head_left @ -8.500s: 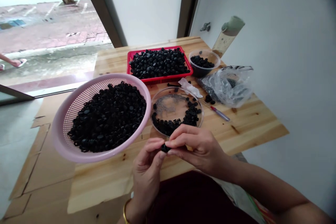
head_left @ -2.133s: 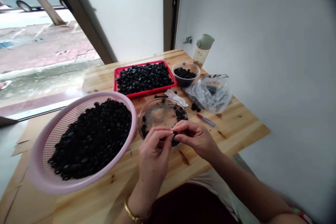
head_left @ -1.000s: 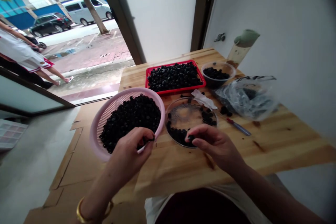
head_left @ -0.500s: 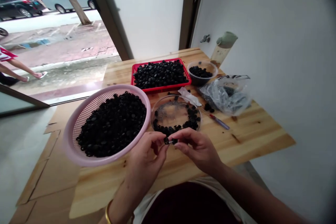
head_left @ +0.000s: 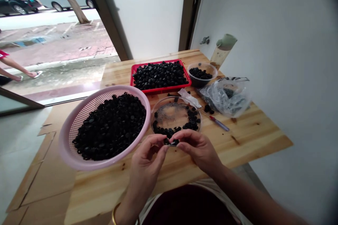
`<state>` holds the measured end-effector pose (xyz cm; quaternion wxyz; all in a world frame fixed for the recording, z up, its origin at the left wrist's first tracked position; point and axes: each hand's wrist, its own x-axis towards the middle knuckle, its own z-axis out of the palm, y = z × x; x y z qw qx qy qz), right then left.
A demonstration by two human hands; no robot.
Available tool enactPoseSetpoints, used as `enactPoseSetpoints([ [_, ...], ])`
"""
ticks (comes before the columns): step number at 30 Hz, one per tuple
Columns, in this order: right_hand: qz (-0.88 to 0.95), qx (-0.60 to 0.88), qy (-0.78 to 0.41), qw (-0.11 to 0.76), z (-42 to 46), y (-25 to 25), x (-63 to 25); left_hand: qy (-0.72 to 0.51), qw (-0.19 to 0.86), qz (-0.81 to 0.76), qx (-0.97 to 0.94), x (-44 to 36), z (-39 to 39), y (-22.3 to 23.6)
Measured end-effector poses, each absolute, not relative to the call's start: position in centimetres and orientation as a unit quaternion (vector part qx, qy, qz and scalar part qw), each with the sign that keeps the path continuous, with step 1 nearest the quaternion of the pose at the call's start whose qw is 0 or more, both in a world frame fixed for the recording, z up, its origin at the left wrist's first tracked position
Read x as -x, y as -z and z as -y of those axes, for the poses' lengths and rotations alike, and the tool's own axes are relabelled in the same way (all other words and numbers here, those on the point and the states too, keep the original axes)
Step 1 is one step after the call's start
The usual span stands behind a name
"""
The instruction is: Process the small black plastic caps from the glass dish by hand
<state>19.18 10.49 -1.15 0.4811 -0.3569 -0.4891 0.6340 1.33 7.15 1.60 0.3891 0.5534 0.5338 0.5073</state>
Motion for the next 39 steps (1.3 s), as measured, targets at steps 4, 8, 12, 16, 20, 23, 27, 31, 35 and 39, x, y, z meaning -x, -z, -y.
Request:
enactPoseSetpoints([
  [4, 0.432, 0.361, -0.667, 0.488, -10.6, 1.7, -19.3, -0.527, 0.414, -0.523, -0.528, -1.5, -6.8, -1.5],
  [8, 0.375, 0.365, -0.708, 0.474, -10.7, 1.8, -19.2, -0.532, 0.433, -0.512, -0.517, -1.9, -6.5, -1.3],
  [12, 0.337, 0.359, -0.734, 0.468, -10.8, 1.9, -19.0, -0.537, 0.437, -0.512, -0.509, -2.2, -6.4, -1.4],
  [16, 0.369, 0.360, -0.715, 0.472, -10.7, 2.0, -19.1, -0.539, 0.444, -0.520, -0.492, -2.2, -6.5, -1.5],
  [20, 0.516, 0.369, -0.591, 0.498, -10.7, 0.7, -19.6, -0.537, 0.498, -0.518, -0.442, -2.1, -6.4, -0.6],
  [23, 0.632, 0.367, -0.463, 0.502, -10.7, -0.9, -19.9, -0.560, 0.537, -0.495, -0.391, -2.0, -6.3, 0.3],
  [27, 0.715, 0.351, -0.358, 0.487, -10.5, -2.2, -19.9, -0.586, 0.577, -0.463, -0.331, -2.2, -6.2, 0.7],
  [31, 0.750, 0.339, -0.306, 0.478, -10.3, -2.4, -19.6, -0.588, 0.578, -0.456, -0.333, -2.1, -6.1, 0.7],
  [35, 0.766, 0.325, -0.293, 0.471, -10.4, -2.2, -19.6, -0.581, 0.559, -0.465, -0.365, -1.8, -5.8, 1.1],
  [39, 0.776, 0.307, -0.281, 0.475, -10.4, -2.1, -19.6, -0.580, 0.534, -0.471, -0.396, -1.6, -5.6, 1.5],
])
